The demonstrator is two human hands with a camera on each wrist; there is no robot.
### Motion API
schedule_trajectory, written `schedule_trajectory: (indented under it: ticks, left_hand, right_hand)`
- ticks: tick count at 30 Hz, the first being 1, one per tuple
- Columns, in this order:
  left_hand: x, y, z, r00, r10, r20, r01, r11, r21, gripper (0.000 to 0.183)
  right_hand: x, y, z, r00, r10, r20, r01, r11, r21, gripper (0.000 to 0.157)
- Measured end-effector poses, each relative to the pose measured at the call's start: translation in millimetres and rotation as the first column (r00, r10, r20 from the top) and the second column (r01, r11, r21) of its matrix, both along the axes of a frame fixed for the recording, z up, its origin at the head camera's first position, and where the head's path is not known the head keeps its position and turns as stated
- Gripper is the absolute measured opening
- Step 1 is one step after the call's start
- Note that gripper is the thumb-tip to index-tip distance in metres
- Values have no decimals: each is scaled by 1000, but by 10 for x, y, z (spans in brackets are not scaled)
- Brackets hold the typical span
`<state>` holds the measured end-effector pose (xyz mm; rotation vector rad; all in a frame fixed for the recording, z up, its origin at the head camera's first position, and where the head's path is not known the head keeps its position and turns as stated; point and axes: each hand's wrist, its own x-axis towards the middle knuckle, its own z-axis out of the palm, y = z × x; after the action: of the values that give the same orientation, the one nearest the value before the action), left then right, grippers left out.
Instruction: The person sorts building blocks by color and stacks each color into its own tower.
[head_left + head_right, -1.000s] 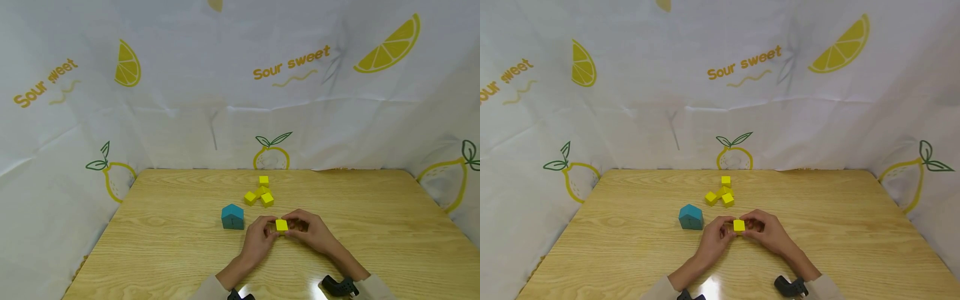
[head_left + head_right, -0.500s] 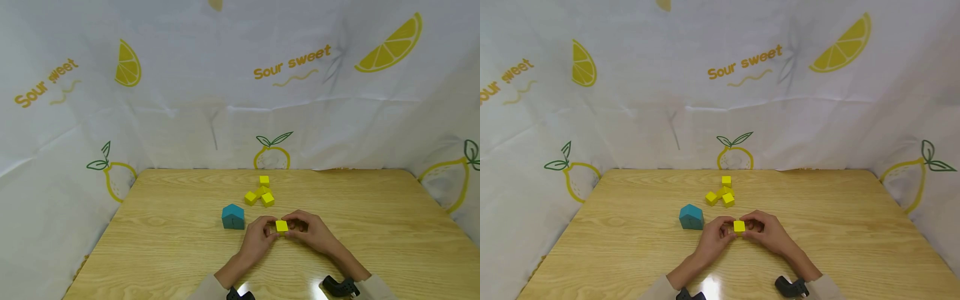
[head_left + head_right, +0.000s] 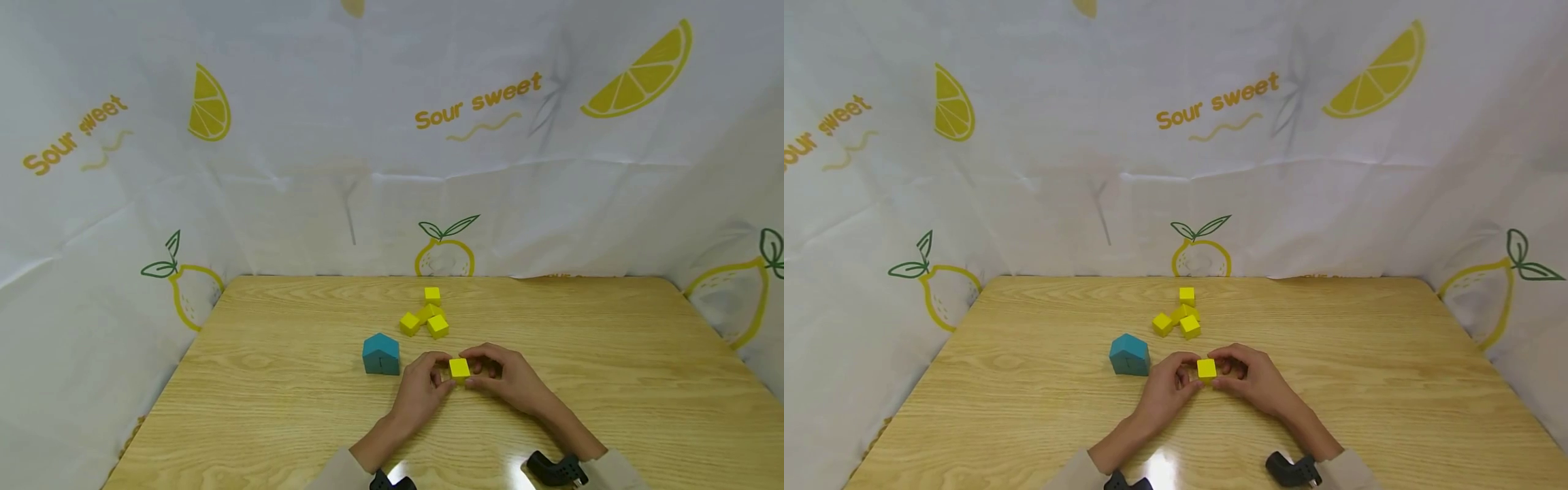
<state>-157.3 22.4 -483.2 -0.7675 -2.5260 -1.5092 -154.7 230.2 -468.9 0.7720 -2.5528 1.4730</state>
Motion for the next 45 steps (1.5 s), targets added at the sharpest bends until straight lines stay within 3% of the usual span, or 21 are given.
schedule_trajectory:
  ticks: [6, 21, 29, 38, 45]
  left_hand:
    - [3, 8, 17, 1000, 17, -18, -18, 1000, -17, 34]
    - [102, -95, 45, 996, 74, -53, -78, 994, -82, 33]
    - [115, -145, 14, 991, 111, -80, -123, 979, -163, 34]
    - [119, -190, -14, 993, 114, -38, -117, 988, -101, 34]
    - [114, -192, 2, 991, 125, -53, -129, 988, -85, 33]
  right_hand:
    - [-54, 40, -131, 1000, -27, 15, 27, 1000, 12, 36]
    - [-19, -100, -119, 999, -43, -11, 44, 999, 24, 34]
    - [19, -150, -130, 999, -39, -13, 39, 999, 16, 34]
    - [10, -188, -146, 1000, -27, -6, 27, 1000, -3, 35]
    - [1, -189, -133, 999, -44, 20, 43, 999, 13, 37]
